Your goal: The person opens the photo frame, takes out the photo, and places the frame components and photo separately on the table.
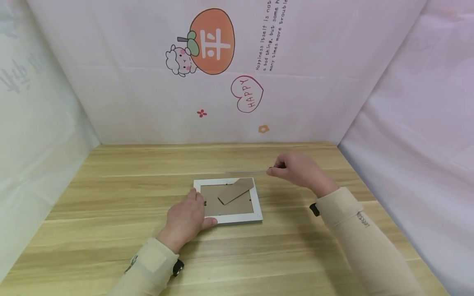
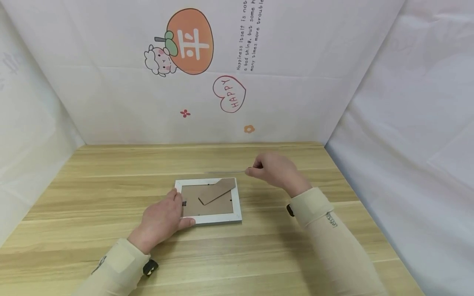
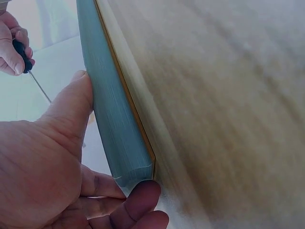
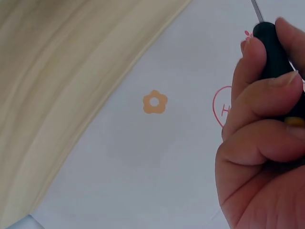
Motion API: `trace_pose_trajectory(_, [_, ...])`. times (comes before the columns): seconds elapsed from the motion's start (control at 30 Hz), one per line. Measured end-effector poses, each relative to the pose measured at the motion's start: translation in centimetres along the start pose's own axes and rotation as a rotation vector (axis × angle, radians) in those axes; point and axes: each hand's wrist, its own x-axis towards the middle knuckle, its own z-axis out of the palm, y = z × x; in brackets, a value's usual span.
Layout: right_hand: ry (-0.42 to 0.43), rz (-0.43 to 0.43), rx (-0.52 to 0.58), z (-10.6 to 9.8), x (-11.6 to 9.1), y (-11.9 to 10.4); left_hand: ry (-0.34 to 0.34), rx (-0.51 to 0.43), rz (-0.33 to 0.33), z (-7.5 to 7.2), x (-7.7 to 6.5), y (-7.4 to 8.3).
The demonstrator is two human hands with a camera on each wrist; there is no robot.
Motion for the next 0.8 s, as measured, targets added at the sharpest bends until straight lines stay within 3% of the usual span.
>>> trace_pose_trajectory(0.5, [0.019,0.101,0.086,2.3,-1.3,0.4,0.077,0.114,-0.042,0.0,-0.8,1.1])
trace_pose_trajectory(0.8, [-0.024,0.143,0.135,3.0,-1.7,0.3,0.094,0.133,-0.072,0.1,-1.1,1.9])
